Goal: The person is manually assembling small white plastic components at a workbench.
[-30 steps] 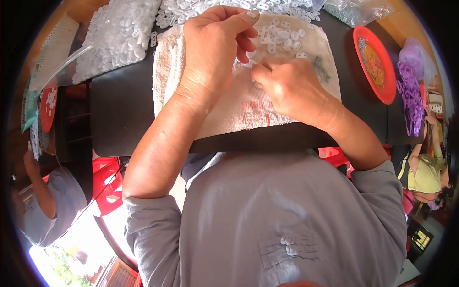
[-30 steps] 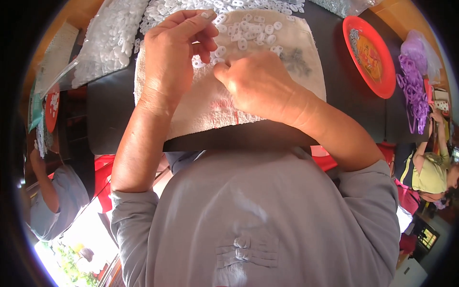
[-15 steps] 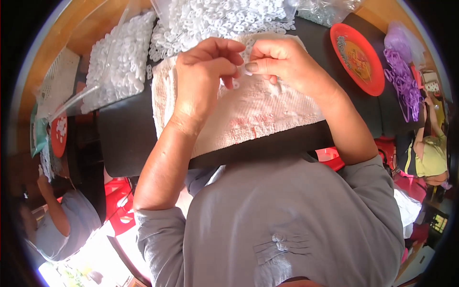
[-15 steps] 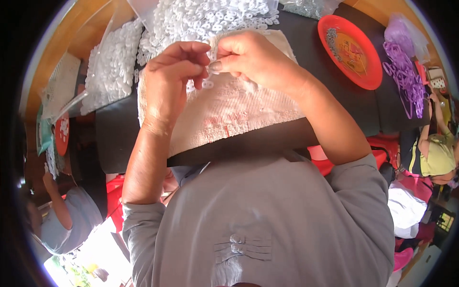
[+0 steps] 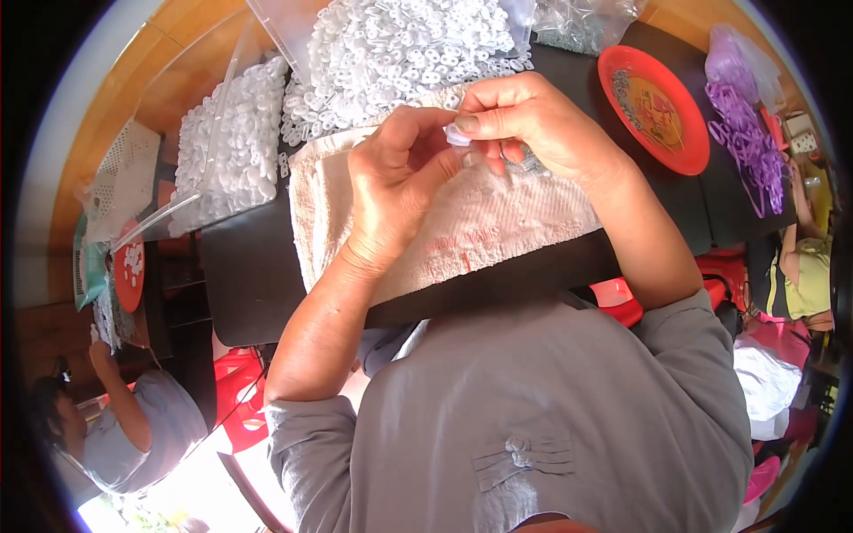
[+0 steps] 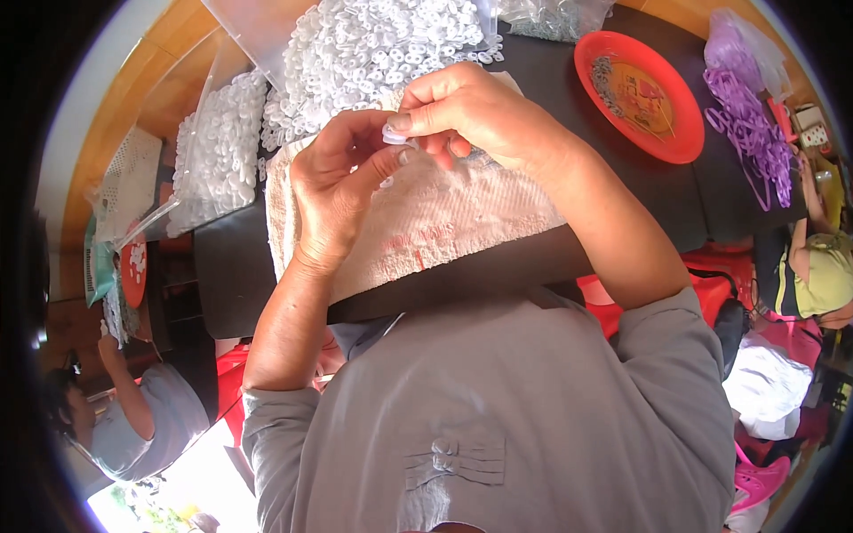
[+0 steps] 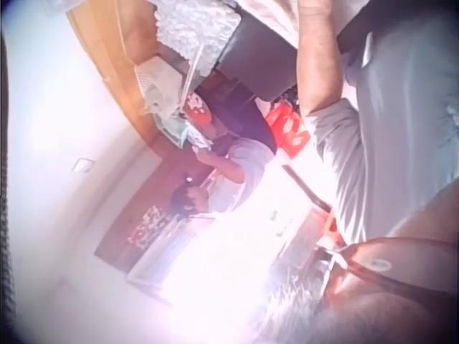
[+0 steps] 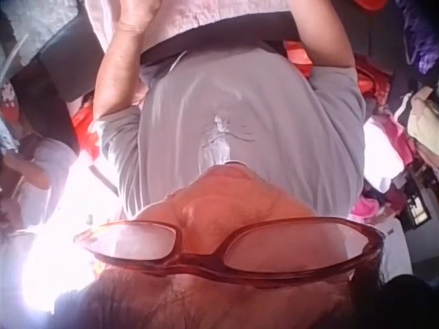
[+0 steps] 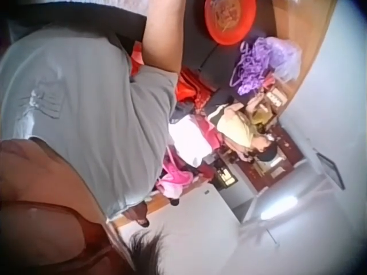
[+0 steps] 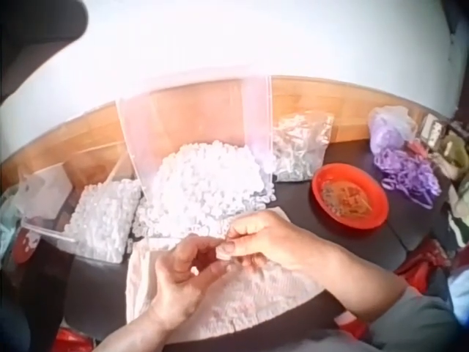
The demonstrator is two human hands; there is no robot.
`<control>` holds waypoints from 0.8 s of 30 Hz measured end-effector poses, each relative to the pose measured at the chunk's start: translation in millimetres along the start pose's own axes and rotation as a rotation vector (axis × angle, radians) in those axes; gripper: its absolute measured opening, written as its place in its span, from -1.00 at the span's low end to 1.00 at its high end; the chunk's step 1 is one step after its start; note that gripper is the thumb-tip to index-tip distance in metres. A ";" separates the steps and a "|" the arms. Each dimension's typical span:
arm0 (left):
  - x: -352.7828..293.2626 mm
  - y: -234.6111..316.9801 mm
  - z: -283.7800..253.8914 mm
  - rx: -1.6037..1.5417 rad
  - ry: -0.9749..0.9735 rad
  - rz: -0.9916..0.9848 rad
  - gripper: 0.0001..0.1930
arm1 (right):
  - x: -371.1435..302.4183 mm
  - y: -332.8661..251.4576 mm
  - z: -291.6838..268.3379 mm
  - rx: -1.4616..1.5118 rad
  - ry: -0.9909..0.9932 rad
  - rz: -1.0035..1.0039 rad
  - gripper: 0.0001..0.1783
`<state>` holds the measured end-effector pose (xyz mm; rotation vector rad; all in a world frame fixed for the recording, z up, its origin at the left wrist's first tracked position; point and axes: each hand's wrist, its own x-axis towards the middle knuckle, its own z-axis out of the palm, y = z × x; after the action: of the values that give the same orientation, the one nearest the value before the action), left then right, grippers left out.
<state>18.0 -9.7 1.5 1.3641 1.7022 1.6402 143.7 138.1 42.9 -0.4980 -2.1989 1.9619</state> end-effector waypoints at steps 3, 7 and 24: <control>1.9 -3.8 -0.1 -0.043 0.014 0.061 -0.74 | 0.6 3.2 0.4 0.029 -0.016 0.007 -0.77; -1.4 1.4 1.5 -0.047 0.025 0.038 -0.76 | -0.8 3.6 4.1 0.095 -0.012 0.010 -0.79; -8.2 5.7 -2.2 -0.066 0.094 0.168 -0.73 | -4.3 -2.7 16.7 0.205 -0.006 -0.021 -0.83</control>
<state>21.8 -18.7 4.5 1.4529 1.6057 1.8627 141.8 120.7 43.8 -0.4380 -1.9676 2.1487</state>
